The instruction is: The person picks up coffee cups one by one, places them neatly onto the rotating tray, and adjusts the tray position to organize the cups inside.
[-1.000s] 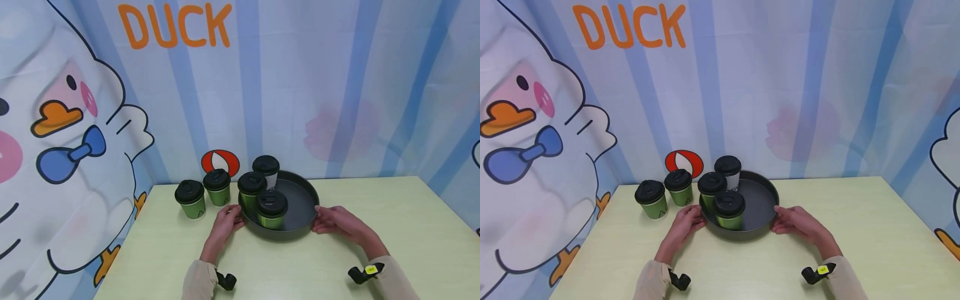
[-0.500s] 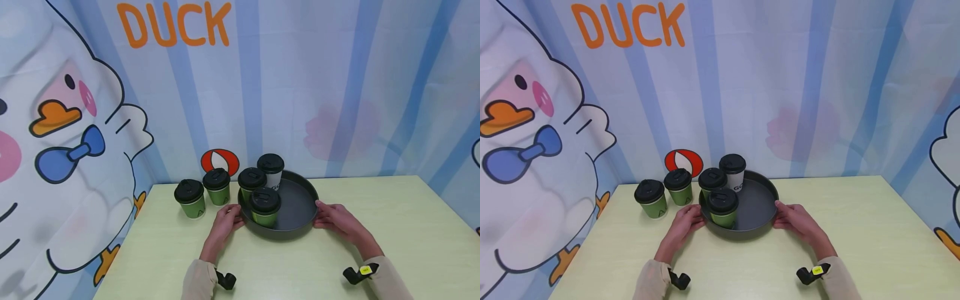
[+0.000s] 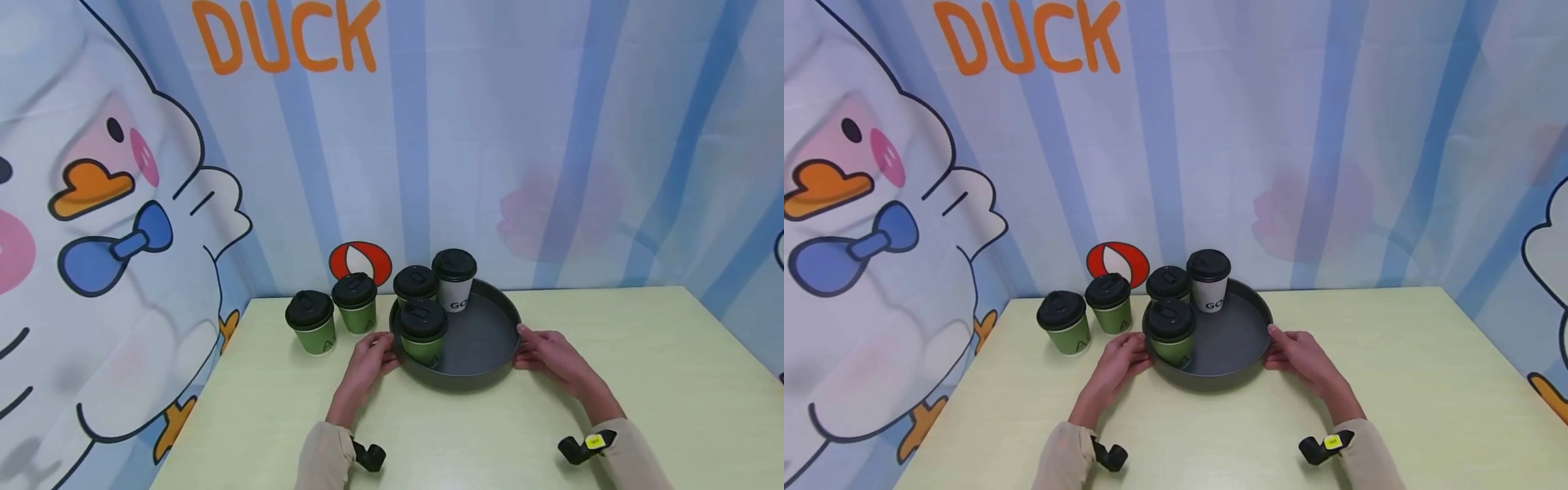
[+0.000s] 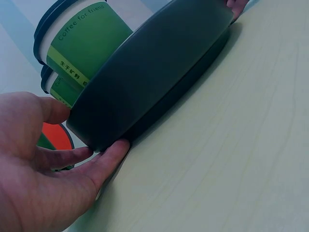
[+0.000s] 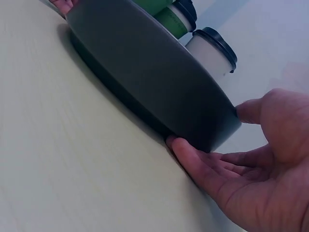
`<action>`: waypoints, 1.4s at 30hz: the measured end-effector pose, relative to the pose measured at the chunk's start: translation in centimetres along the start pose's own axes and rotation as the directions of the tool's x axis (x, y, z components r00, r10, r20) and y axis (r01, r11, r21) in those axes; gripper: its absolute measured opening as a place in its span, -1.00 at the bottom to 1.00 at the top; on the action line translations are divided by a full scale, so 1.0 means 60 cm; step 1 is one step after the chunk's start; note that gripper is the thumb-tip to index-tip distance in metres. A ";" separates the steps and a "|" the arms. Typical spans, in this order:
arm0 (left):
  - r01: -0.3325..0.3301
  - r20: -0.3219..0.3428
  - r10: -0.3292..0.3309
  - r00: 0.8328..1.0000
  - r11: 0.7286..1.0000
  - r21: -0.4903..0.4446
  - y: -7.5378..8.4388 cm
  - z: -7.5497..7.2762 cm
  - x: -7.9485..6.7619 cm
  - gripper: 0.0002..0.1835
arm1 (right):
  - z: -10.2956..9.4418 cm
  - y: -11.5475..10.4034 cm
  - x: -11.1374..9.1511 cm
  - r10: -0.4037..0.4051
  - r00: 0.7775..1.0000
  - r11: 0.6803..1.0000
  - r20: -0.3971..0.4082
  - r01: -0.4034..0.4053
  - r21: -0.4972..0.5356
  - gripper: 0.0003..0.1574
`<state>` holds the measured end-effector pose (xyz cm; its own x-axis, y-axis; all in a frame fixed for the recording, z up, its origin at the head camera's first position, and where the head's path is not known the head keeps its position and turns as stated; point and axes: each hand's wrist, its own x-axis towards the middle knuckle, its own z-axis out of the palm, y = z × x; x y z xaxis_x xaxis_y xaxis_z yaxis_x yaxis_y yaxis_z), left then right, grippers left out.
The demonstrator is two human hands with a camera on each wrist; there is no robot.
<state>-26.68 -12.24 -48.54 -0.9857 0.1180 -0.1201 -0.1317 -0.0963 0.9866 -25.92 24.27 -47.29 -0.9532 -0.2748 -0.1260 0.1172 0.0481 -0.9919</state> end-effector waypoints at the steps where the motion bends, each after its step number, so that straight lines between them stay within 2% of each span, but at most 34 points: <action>1: -0.001 0.003 0.001 1.000 1.000 -0.003 0.000 0.000 0.000 -0.53 | -0.001 0.000 -0.001 0.002 1.000 1.000 0.013 -0.002 -0.002 -0.27; 6: -0.017 0.008 0.017 1.000 1.000 -0.008 -0.002 0.001 0.000 -0.55 | -0.016 0.005 -0.009 0.042 0.988 0.999 0.150 -0.041 -0.012 -0.38; 8: -0.019 0.007 0.019 1.000 1.000 0.000 -0.002 0.001 0.001 -0.54 | -0.018 0.006 -0.010 0.058 0.983 0.998 0.175 -0.058 -0.006 -0.37; 11: -0.016 0.002 0.016 1.000 1.000 0.005 -0.002 0.002 0.003 -0.54 | -0.014 0.006 -0.007 0.054 0.992 0.999 0.113 -0.054 0.001 -0.30; 14: -0.012 0.004 0.012 1.000 1.000 -0.001 -0.003 0.002 0.004 -0.53 | -0.004 0.006 -0.001 0.038 0.999 0.999 -0.007 -0.038 0.008 -0.22; 16: -0.012 0.005 0.012 1.000 1.000 -0.007 -0.002 0.003 0.003 -0.54 | 0.000 0.005 0.000 0.029 0.999 1.000 -0.039 -0.029 0.000 -0.21; 18: -0.011 0.005 0.011 1.000 1.000 -0.010 -0.002 0.003 0.002 -0.54 | -0.001 0.005 -0.002 0.036 0.999 0.999 -0.022 -0.036 0.001 -0.24; 22: -0.008 0.000 0.008 1.000 1.000 -0.005 0.000 0.004 0.000 -0.51 | -0.012 0.003 -0.011 0.052 0.993 0.999 0.101 -0.051 -0.014 -0.32; 24: -0.005 -0.002 0.005 1.000 1.000 -0.002 0.001 0.004 0.001 -0.50 | -0.015 0.002 -0.013 0.057 0.989 0.998 0.136 -0.056 -0.013 -0.31; 26: -0.003 -0.006 0.003 1.000 1.000 -0.001 0.000 0.003 0.003 -0.50 | -0.013 0.000 -0.011 0.052 0.992 0.999 0.116 -0.052 -0.006 -0.28; 31: -0.008 -0.004 0.008 1.000 1.000 -0.005 -0.001 0.004 0.004 -0.49 | -0.003 0.001 -0.001 0.044 0.999 0.999 0.001 -0.044 0.012 -0.24; 38: 0.015 -0.011 -0.015 1.000 1.000 -0.007 -0.004 0.003 0.002 -0.49 | -0.015 0.005 -0.014 0.056 0.991 0.998 0.123 -0.053 -0.026 -0.28; 42: 0.009 -0.014 -0.009 1.000 1.000 -0.012 -0.004 0.004 0.004 -0.50 | -0.011 0.006 -0.009 0.035 0.998 0.999 0.059 -0.036 0.007 -0.23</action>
<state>-26.84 -11.97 -48.78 -0.9858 0.1050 -0.1307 -0.1419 -0.1071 0.9841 -25.53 25.07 -47.54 -0.9305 -0.3286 -0.1615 0.1534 0.0507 -0.9869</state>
